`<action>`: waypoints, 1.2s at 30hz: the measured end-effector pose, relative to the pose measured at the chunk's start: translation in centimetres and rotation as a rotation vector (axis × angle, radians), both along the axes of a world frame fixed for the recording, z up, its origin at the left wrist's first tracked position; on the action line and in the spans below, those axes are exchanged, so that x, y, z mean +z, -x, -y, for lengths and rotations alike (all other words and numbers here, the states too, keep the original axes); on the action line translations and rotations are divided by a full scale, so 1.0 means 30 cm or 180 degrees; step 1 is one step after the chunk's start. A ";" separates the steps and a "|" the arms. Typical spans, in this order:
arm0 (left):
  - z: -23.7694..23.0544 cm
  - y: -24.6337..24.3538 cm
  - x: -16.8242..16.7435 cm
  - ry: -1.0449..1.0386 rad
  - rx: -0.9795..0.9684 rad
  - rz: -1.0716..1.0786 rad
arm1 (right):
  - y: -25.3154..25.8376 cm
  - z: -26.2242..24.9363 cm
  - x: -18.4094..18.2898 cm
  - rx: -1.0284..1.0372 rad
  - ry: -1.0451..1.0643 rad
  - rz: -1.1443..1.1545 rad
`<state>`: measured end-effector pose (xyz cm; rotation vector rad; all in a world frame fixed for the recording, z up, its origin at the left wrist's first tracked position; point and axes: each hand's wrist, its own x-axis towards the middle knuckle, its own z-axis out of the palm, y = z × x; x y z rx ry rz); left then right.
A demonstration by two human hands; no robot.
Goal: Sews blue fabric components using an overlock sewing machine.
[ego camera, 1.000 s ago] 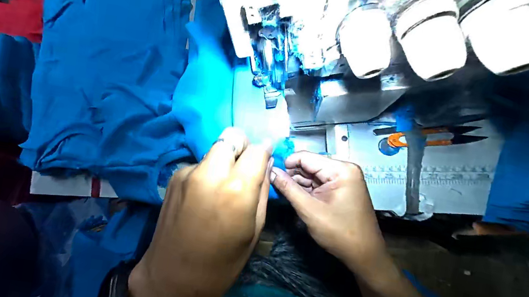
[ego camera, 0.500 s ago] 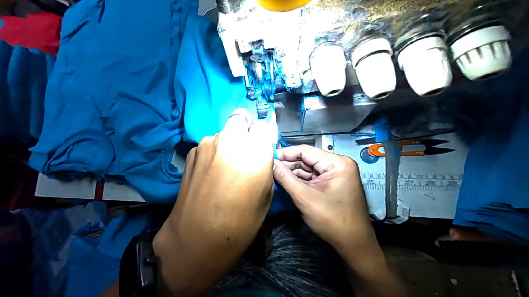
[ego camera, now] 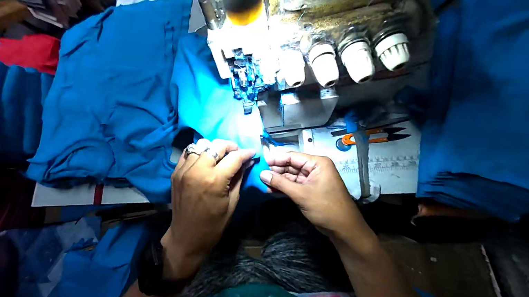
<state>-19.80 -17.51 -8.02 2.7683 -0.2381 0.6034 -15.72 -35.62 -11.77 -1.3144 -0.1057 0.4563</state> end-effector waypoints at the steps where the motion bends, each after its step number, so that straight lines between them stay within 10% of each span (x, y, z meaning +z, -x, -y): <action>1: -0.003 0.001 0.003 0.0024 -0.0062 0.0034 | 0.001 0.002 0.005 0.0026 -0.0003 -0.0012; 22: -0.031 0.014 -0.032 0.0213 -0.0914 0.0000 | -0.004 -0.002 0.054 0.0129 -0.0173 -0.0586; 36: -0.001 0.021 -0.178 0.0904 -0.0252 0.0647 | 0.014 -0.055 0.019 -0.0448 0.0834 0.0795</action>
